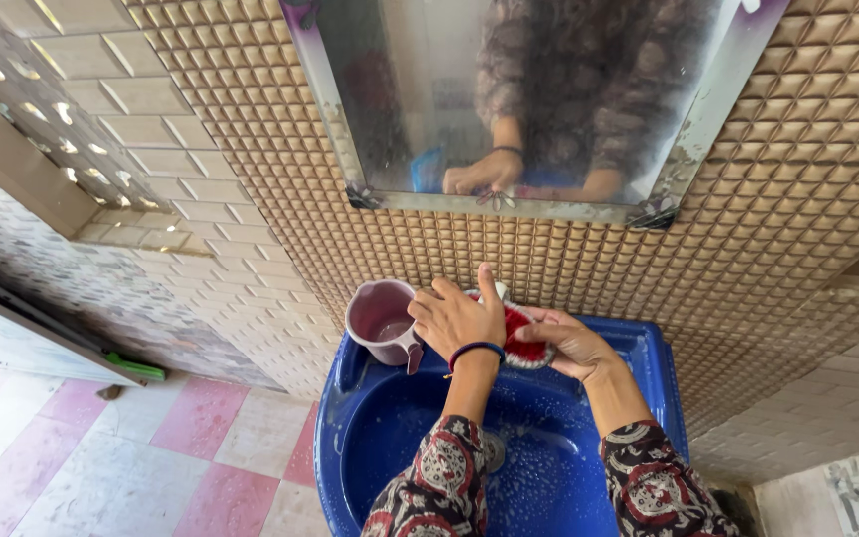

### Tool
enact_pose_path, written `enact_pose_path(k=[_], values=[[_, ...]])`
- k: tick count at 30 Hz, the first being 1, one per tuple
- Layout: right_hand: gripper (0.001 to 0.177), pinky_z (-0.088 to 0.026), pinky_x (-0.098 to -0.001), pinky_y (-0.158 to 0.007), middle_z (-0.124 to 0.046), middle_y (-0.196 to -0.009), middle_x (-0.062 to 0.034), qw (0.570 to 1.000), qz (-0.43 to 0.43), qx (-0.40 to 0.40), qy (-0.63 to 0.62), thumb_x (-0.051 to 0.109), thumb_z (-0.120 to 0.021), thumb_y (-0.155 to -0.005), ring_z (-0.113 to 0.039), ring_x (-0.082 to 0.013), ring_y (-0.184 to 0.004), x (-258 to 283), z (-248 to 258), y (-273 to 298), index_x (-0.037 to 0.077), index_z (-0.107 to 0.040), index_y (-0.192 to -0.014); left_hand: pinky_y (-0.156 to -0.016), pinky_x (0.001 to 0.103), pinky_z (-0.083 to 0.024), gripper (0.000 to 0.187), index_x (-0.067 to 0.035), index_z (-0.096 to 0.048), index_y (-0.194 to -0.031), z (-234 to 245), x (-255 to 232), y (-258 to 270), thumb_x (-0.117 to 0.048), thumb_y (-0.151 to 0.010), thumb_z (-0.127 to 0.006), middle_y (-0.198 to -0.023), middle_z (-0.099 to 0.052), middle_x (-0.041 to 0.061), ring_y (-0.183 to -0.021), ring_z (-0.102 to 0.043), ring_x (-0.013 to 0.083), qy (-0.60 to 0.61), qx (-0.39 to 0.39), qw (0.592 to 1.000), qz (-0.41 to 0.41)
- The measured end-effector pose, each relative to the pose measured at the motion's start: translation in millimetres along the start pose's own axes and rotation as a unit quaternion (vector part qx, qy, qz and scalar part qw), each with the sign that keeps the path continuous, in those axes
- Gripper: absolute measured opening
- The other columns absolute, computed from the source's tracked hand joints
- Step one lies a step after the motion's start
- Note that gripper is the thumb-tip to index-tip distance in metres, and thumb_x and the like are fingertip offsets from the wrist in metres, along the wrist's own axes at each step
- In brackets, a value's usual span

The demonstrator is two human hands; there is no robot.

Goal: The person scrubs a blue bathroom sink and the adjacent tiled wall using a small scrubbing pad and a pink cup to pour water. They repeatedly rinse the pad and wipe the sink basin, faucet, and wall tiles.

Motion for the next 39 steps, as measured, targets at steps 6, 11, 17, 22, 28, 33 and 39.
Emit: enact_pose_path(k=[6, 11, 17, 22, 28, 33, 39], values=[[0.06, -0.06, -0.0377, -0.091, -0.076, -0.112, -0.0177, 0.994, -0.015, -0.007, 0.111, 0.008, -0.08, -0.075, -0.074, -0.0223, -0.097, -4.1, -26.0, 19.3, -0.008, -0.062, -0.131, -0.104, 0.059, -0.031, 0.075, -0.001, -0.069, -0.109, -5.6, 1.7, -1.7, -0.07, -0.092, -0.045, -0.135, -0.042, 0.036, -0.133, -0.03, 0.0459, 0.008, -0.029, 0.999, -0.022], [0.041, -0.06, -0.0395, -0.091, -0.074, -0.109, -0.0186, 0.999, -0.032, -0.015, -0.021, 0.008, -0.078, -0.083, -0.073, -0.025, -0.096, -13.4, -8.6, -5.8, -0.012, -0.064, -0.117, -0.109, 0.056, -0.03, 0.078, -0.003, -0.071, -0.107, -5.7, 2.4, -6.0, -0.073, -0.093, -0.04, -0.134, -0.046, 0.033, -0.136, -0.03, 0.0445, 0.016, 0.007, 1.0, -0.023], [0.034, -0.06, -0.0374, -0.09, -0.073, -0.109, -0.0133, 0.988, -0.038, -0.108, -0.105, 0.009, -0.074, -0.086, -0.073, -0.0228, -0.099, -36.0, 3.7, -33.6, -0.005, -0.065, -0.116, -0.112, 0.057, -0.025, 0.086, -0.008, -0.076, -0.107, 1.3, 15.1, -15.4, -0.08, -0.089, -0.032, -0.143, -0.04, 0.036, -0.142, -0.024, 0.0442, -0.013, 0.065, 0.998, 0.013], [0.039, -0.058, -0.0391, -0.092, -0.074, -0.112, -0.0152, 0.996, 0.019, -0.078, -0.048, 0.009, -0.071, -0.084, -0.072, -0.0238, -0.101, -27.5, -12.7, 10.9, -0.007, -0.067, -0.119, -0.119, 0.057, -0.014, 0.095, -0.008, -0.076, -0.118, -5.4, 7.9, -11.7, -0.084, -0.085, -0.029, -0.153, -0.027, 0.041, -0.15, -0.011, 0.0458, -0.035, 0.121, 0.992, 0.018], [0.033, -0.058, -0.0421, -0.092, -0.074, -0.113, -0.017, 0.988, 0.025, -0.118, -0.092, 0.015, -0.066, -0.09, -0.072, -0.025, -0.1, -33.4, 7.4, 5.1, -0.006, -0.068, -0.115, -0.122, 0.058, -0.006, 0.096, -0.002, -0.076, -0.113, -9.7, -1.5, -5.0, -0.082, -0.089, -0.028, -0.159, -0.02, 0.039, -0.155, -0.004, 0.0435, -0.072, 0.146, 0.987, -0.016], [0.034, -0.057, -0.0445, -0.085, -0.072, -0.109, -0.0182, 0.986, 0.031, -0.102, -0.125, 0.021, -0.067, -0.097, -0.071, -0.0263, -0.095, -52.6, 0.1, -32.5, -0.009, -0.068, -0.112, -0.121, 0.058, 0.0, 0.09, 0.001, -0.077, -0.109, -4.3, -14.2, -10.2, -0.074, -0.093, -0.028, -0.162, -0.016, 0.035, -0.155, 0.002, 0.0412, -0.092, 0.117, 0.987, -0.067], [0.037, -0.061, -0.037, -0.089, -0.076, -0.107, -0.0169, 0.971, 0.039, -0.229, -0.06, 0.008, -0.075, -0.08, -0.074, -0.0239, -0.094, -13.7, 33.3, 56.7, -0.005, -0.071, -0.114, -0.123, 0.058, 0.003, 0.089, 0.0, -0.077, -0.11, -23.7, -14.7, -10.9, -0.07, -0.096, -0.024, -0.167, -0.012, 0.03, -0.157, 0.007, 0.0411, -0.135, 0.167, 0.974, -0.074]])
Point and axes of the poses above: each hand's wrist, its own y-axis away from the middle knuckle, its own z-axis out of the back of the hand, x = y × z, the point moved 10 cm from there along -y, towards the middle knuckle
